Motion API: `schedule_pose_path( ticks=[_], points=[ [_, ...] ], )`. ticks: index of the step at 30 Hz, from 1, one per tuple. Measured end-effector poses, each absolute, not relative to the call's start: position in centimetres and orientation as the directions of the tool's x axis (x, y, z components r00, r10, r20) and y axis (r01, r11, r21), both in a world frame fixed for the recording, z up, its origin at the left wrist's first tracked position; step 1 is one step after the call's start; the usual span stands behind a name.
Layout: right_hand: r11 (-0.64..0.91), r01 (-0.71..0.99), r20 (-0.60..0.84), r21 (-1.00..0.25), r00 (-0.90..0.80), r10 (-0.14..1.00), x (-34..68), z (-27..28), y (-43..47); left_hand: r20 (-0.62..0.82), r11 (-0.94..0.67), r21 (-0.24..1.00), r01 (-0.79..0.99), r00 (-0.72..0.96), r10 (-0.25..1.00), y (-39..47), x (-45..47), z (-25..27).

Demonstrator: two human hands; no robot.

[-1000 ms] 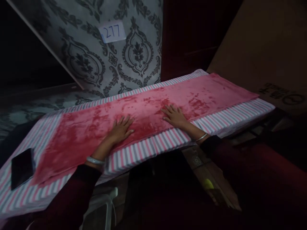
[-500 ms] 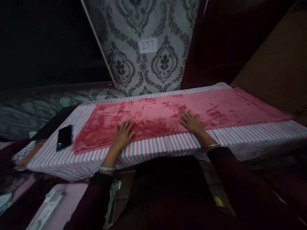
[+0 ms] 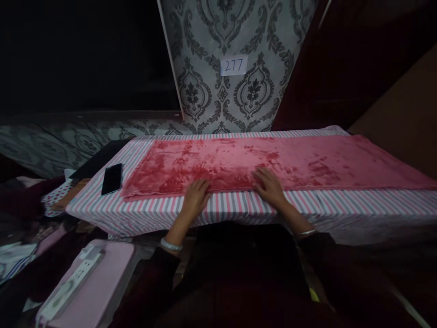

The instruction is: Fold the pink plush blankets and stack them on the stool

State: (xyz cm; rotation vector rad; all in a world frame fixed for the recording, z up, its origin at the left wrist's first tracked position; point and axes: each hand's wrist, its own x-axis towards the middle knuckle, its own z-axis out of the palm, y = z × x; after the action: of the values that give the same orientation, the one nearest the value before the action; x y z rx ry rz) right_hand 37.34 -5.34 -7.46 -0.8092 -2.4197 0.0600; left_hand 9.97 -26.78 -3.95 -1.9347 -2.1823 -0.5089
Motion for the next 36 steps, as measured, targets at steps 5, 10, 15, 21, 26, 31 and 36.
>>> schedule_pose_path(
  ticks=[5,10,15,21,26,31,36],
  points=[
    [0.87,0.378,0.499,-0.316,-0.714,0.491,34.8,-8.0,-8.4,0.358,0.061,0.151,0.987,-0.112,0.927,-23.9,12.9,-3.3],
    [0.812,0.348,0.521,-0.467,-0.633,0.572,34.8,-7.9,-7.8,0.32,0.062,0.168,0.984,-0.114,0.941,-23.9,12.6,-3.1],
    [0.835,0.432,0.474,-0.34,-0.688,0.549,34.1,-6.7,-9.9,0.356,-0.052,0.137,0.989,0.0,0.935,-24.2,12.7,-4.1],
    [0.871,0.49,0.212,-0.047,-0.847,0.488,32.3,-6.2,-13.3,0.227,-0.079,0.135,0.988,0.047,0.973,-24.1,13.6,-4.8],
    [0.868,0.496,0.257,-0.015,-0.837,0.483,32.6,-7.2,-13.2,0.274,0.065,0.134,0.989,-0.1,0.957,-26.2,13.2,-4.4],
    [0.881,0.471,0.318,-0.027,-0.832,0.455,32.9,-8.1,-12.8,0.292,0.418,0.134,0.898,-0.439,0.85,-30.6,8.7,-4.0],
    [0.895,0.445,0.396,-0.038,-0.815,0.423,33.0,-9.0,-12.5,0.312,0.564,0.112,0.818,-0.568,0.762,-35.3,3.4,-3.2]
  ],
)
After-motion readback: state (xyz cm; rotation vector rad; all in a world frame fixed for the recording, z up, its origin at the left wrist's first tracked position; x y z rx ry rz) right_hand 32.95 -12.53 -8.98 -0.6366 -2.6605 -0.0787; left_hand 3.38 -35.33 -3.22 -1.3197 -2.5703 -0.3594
